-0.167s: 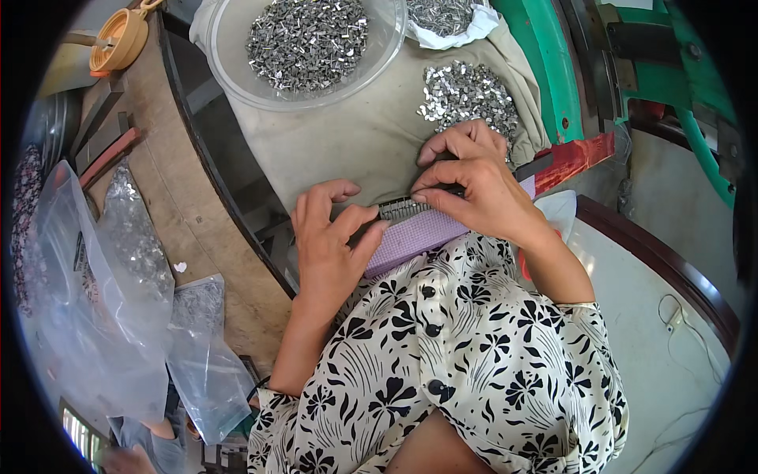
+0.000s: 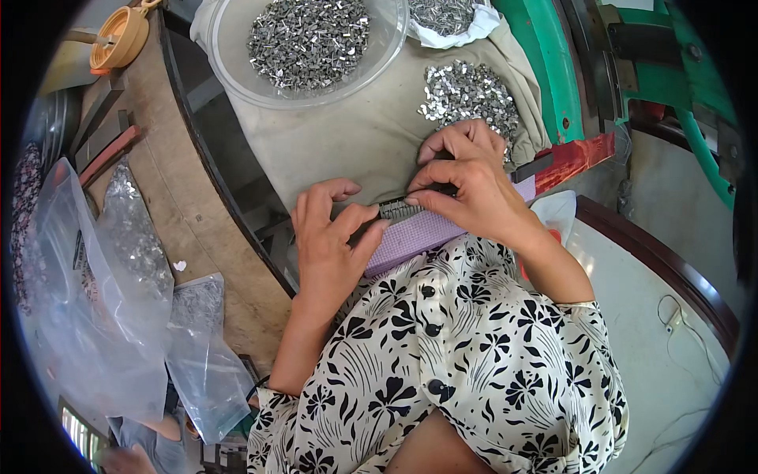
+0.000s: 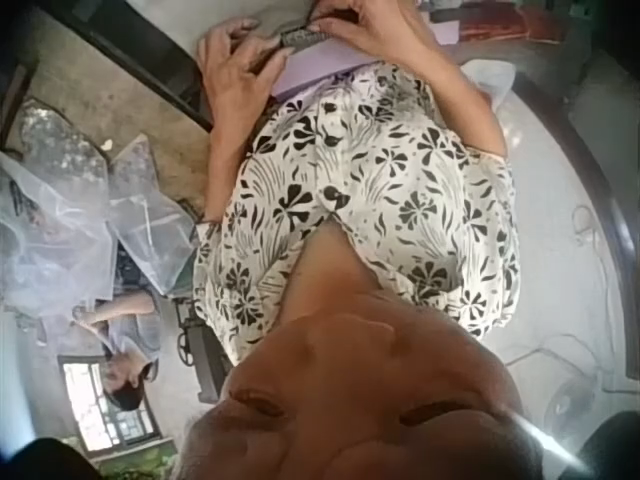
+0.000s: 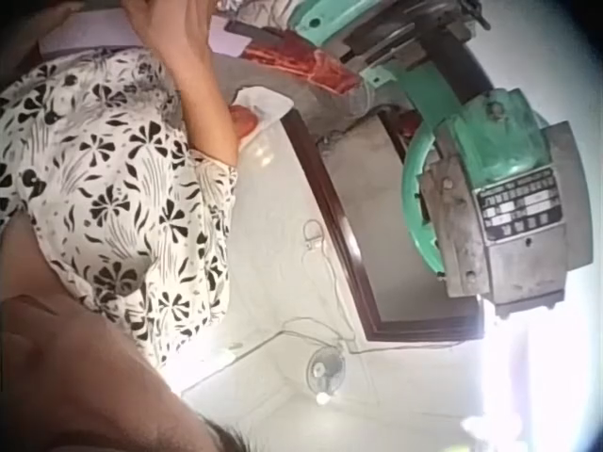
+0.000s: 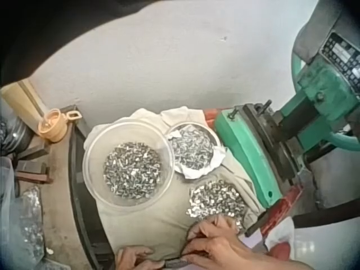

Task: Assembling and pressing small metal parts onto a strip using a manual press.

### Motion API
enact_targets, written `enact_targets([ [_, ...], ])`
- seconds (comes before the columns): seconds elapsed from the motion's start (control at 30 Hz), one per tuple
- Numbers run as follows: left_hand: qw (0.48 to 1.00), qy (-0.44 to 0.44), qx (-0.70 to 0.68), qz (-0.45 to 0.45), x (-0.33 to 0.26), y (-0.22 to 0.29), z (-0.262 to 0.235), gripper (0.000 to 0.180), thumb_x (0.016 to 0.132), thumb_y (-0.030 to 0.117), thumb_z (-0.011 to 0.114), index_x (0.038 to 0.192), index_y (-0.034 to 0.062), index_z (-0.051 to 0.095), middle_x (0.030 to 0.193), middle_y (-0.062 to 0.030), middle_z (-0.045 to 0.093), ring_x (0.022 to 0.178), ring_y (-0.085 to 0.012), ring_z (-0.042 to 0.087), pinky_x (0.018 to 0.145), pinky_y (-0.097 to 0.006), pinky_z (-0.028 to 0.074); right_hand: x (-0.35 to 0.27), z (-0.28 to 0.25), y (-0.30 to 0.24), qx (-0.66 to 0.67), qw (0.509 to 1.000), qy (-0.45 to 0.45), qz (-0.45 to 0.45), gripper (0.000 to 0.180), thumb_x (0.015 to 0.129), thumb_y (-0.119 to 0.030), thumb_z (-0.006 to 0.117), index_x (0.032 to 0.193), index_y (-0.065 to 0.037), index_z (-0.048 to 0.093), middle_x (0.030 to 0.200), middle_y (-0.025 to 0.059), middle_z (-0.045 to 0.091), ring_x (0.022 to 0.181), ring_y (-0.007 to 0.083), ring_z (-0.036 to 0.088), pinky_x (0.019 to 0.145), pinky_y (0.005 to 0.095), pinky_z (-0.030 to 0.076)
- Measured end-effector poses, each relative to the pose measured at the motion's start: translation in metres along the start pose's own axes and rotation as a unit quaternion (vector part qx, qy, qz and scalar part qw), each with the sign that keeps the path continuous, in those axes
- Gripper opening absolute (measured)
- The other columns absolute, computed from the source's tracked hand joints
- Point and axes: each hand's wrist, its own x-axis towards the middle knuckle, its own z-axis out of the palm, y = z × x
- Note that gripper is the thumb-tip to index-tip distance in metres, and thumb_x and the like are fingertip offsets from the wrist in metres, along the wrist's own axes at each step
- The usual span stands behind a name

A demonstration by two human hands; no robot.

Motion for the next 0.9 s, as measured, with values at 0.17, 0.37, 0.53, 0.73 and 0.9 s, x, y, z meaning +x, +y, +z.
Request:
enact_targets([
  [0.17,1.0,0.004,-0.011,-0.001,-0.001,-0.002,0.001,0.024,0.068,0.011,0.082,0.088,0.0069,0.069,0.112,-0.0078,0.059,0.101,-0.0275,0.054,0.09,-0.041,0.04,-0.001,-0.003,0.002,0.016,1.0,-0.001,0.01,0.012,0.071,-0.018,0.082,0.08,-0.013,0.075,0.1,-0.0026,0.061,0.107,0.0231,0.049,0.096,0.0402,0.032],
  [0.37,1.0,-0.003,0.005,-0.001,0.0,0.0,-0.001,0.026,0.065,0.004,0.083,0.087,0.0037,0.07,0.111,-0.0108,0.06,0.101,-0.0289,0.054,0.086,-0.039,0.045,-0.008,-0.015,0.014,0.032,0.999,0.004,0.006,0.011,0.072,-0.016,0.08,0.081,-0.011,0.075,0.103,-0.0001,0.063,0.105,0.0236,0.05,0.097,0.0374,0.035],
  [0.53,1.0,0.0,0.003,-0.005,-0.002,-0.001,-0.001,0.025,0.066,0.003,0.083,0.088,0.0034,0.071,0.111,-0.0109,0.06,0.101,-0.0287,0.054,0.087,-0.038,0.045,-0.02,-0.022,0.022,0.04,0.998,0.028,0.045,0.011,0.074,-0.015,0.079,0.084,-0.011,0.077,0.107,0.0007,0.064,0.108,0.0236,0.049,0.1,0.0383,0.034],
  [0.73,1.0,0.006,0.008,0.005,-0.003,-0.001,-0.001,0.026,0.067,0.009,0.082,0.09,0.0073,0.07,0.113,-0.0078,0.06,0.1,-0.0278,0.054,0.089,-0.04,0.041,-0.026,-0.013,0.02,0.003,0.998,0.044,0.046,0.012,0.074,-0.018,0.081,0.083,-0.013,0.077,0.107,-0.0017,0.063,0.109,0.0239,0.048,0.097,0.0404,0.032],
  [0.9,1.0,0.005,0.026,0.012,-0.004,0.002,-0.001,0.029,0.069,0.011,0.082,0.096,0.0091,0.071,0.113,-0.0079,0.06,0.102,-0.0279,0.055,0.089,-0.04,0.041,-0.026,-0.008,0.021,-0.014,0.998,0.058,0.036,0.013,0.073,-0.02,0.082,0.083,-0.014,0.077,0.106,-0.0024,0.062,0.108,0.0235,0.048,0.095,0.0404,0.032],
])
